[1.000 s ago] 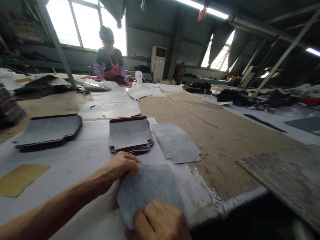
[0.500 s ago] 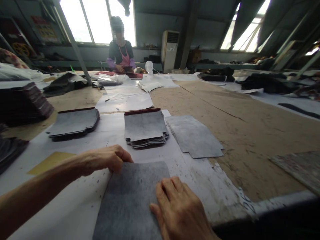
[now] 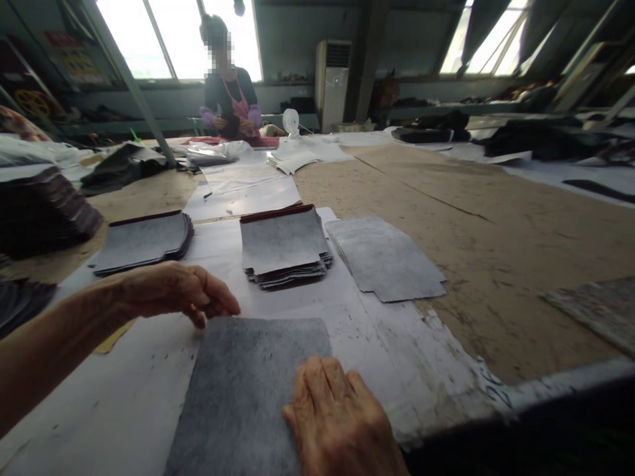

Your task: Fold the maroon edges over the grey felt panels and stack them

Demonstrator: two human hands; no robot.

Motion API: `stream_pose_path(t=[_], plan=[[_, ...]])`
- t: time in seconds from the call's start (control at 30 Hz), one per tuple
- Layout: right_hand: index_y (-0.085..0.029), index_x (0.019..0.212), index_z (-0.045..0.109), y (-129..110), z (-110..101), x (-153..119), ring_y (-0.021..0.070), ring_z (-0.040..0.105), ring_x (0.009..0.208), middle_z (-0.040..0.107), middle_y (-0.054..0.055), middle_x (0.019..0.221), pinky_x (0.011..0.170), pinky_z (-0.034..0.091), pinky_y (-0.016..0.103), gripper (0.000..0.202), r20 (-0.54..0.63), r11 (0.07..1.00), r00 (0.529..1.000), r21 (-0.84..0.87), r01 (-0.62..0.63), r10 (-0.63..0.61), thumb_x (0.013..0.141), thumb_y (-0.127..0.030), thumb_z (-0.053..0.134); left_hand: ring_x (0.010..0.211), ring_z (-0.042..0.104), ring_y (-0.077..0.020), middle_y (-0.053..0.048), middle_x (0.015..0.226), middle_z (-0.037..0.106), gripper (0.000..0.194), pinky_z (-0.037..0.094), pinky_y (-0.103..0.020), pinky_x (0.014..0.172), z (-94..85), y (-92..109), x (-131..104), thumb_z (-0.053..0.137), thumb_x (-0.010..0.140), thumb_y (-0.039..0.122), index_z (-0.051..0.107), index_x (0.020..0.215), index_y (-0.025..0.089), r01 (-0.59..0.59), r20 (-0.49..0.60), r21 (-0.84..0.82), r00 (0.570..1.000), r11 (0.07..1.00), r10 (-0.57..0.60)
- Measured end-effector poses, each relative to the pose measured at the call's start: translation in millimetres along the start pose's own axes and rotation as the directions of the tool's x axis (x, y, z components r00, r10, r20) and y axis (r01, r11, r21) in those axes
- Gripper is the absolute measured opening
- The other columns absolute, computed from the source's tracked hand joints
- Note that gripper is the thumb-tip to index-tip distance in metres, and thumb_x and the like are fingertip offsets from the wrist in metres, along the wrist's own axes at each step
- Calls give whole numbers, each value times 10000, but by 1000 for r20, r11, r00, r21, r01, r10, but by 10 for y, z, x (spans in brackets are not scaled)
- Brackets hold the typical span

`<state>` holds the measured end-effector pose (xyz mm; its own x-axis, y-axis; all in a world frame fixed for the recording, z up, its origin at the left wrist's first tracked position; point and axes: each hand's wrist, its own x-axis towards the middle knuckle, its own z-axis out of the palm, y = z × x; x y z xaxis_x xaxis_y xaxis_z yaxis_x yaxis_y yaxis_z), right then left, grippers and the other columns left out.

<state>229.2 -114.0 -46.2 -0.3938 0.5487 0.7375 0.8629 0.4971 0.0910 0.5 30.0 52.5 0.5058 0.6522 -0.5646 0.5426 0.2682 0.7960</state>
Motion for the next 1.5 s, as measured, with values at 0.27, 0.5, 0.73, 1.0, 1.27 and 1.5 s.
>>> stream_pose_path(t=[0.27,0.5,0.73,1.0,1.27,1.5], plan=[[-9,816,653,-125,123,-69,288,548,752,621,194,816,564,386,382,311,-99,996,993,-61,-63,57,789,-54,346,934,540,-214,-40,1029,606,379,414,-334,833,711,121,200,592,675,378,618,1021,226,-134,-319,653,843,745,432],[-65,729,643,-176,159,-81,259,531,730,607,161,764,556,351,362,320,-133,993,985,-40,-116,109,769,-28,328,804,522,-197,-39,827,573,307,427,-361,759,1237,121,515,549,631,136,573,937,156,-135,-280,793,786,594,552],[-77,728,620,-166,179,-65,234,515,726,587,139,745,552,317,343,331,-135,991,984,-50,-128,120,774,2,301,745,503,-158,-7,768,535,157,421,-329,694,1238,-15,531,561,666,113,620,783,200,-248,-344,704,702,666,624],[-91,702,582,-156,206,-52,214,510,715,579,108,722,563,312,339,303,-150,989,983,-80,-121,108,784,15,311,729,480,-144,-24,785,545,183,422,-311,646,1296,-191,545,517,800,88,649,861,201,-413,-179,840,401,352,898],[-102,685,575,-146,209,-84,224,520,733,583,103,740,598,325,358,304,-138,990,984,-73,-124,114,794,2,311,758,438,-189,-113,864,539,213,457,-365,628,1292,-213,493,435,835,68,562,1005,51,-451,123,892,285,20,951],[-99,695,577,-153,205,-85,235,519,732,587,105,745,606,324,370,251,-133,990,986,-84,-116,105,772,-13,355,769,447,-184,-92,878,545,245,430,-354,658,1286,-228,522,445,846,89,542,1072,79,-451,126,892,293,20,948]])
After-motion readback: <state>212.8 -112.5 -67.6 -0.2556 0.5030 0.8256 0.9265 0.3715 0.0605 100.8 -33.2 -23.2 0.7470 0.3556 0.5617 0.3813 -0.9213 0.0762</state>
